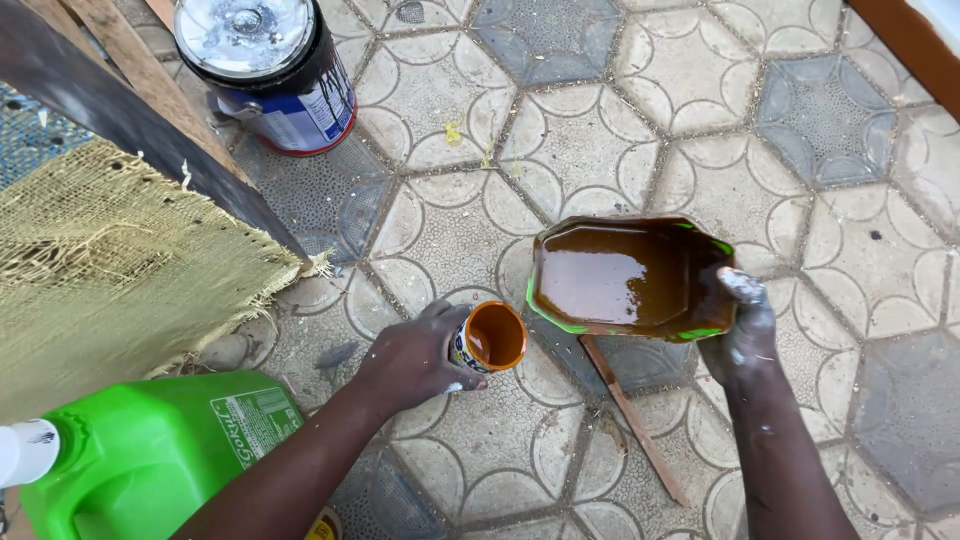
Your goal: Mixing wood stain in a container and pouring it into a smaller cup for use.
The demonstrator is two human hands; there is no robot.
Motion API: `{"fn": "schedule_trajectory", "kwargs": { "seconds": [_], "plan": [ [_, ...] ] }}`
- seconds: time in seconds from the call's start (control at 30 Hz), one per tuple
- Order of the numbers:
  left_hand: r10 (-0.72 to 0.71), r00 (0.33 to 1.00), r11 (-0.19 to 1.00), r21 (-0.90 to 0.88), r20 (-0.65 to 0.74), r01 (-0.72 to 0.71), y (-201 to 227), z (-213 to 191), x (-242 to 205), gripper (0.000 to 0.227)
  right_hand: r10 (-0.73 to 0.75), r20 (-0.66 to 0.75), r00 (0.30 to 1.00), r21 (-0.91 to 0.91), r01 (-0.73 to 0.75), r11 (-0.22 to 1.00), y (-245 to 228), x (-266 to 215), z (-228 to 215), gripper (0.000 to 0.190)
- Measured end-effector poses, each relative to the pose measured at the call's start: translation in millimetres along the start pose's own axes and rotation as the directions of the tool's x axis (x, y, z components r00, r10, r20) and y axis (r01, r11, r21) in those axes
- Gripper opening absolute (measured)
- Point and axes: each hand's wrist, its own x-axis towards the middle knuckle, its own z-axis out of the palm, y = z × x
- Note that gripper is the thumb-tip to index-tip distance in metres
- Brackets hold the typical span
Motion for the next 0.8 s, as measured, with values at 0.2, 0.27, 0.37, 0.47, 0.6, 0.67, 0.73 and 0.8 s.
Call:
{"fn": "schedule_trajectory", "kwargs": {
  "seconds": [0.2,0.27,0.37,0.47,0.6,0.67,0.73,0.8],
  "plan": [
    [0.054,0.974,0.99,0.138,-0.218,-0.024,-6.2,36.5,21.7,0.099,-0.089,0.064,0.994,-0.28,0.103,0.954,-50.9,-49.3,72.3,0.066],
    [0.048,0.971,0.994,0.103,-0.233,-0.024,5.2,34.4,17.4,0.1,-0.093,0.03,0.995,-0.327,0.098,0.94,-58.3,-56.1,80.5,0.067],
    [0.045,0.968,0.996,0.092,-0.246,-0.023,8.8,40.2,21.0,0.102,-0.106,-0.013,0.994,-0.373,0.093,0.923,-67.5,-64.1,90.6,0.068],
    [0.065,0.961,0.995,0.097,-0.267,-0.04,13.5,41.6,20.9,0.103,-0.136,-0.015,0.991,-0.422,0.117,0.899,-76.4,-73.7,104.6,0.07],
    [0.133,0.937,0.99,0.082,-0.323,-0.112,15.7,43.6,18.4,0.099,-0.172,0.048,0.984,-0.454,0.175,0.874,-88.3,-82.1,114.0,0.069],
    [0.113,0.941,0.993,0.063,-0.318,-0.098,20.4,41.7,17.1,0.098,-0.178,0.053,0.983,-0.489,0.181,0.853,-93.8,-86.3,125.3,0.071],
    [0.092,0.946,0.996,0.042,-0.31,-0.083,22.6,42.3,17.4,0.098,-0.183,0.056,0.982,-0.526,0.184,0.831,-98.0,-89.8,131.8,0.073],
    [0.049,0.962,0.999,0.012,-0.27,-0.048,22.4,44.6,19.9,0.099,-0.214,0.053,0.975,-0.58,0.205,0.788,-101.5,-92.1,134.1,0.072]
  ]
}}
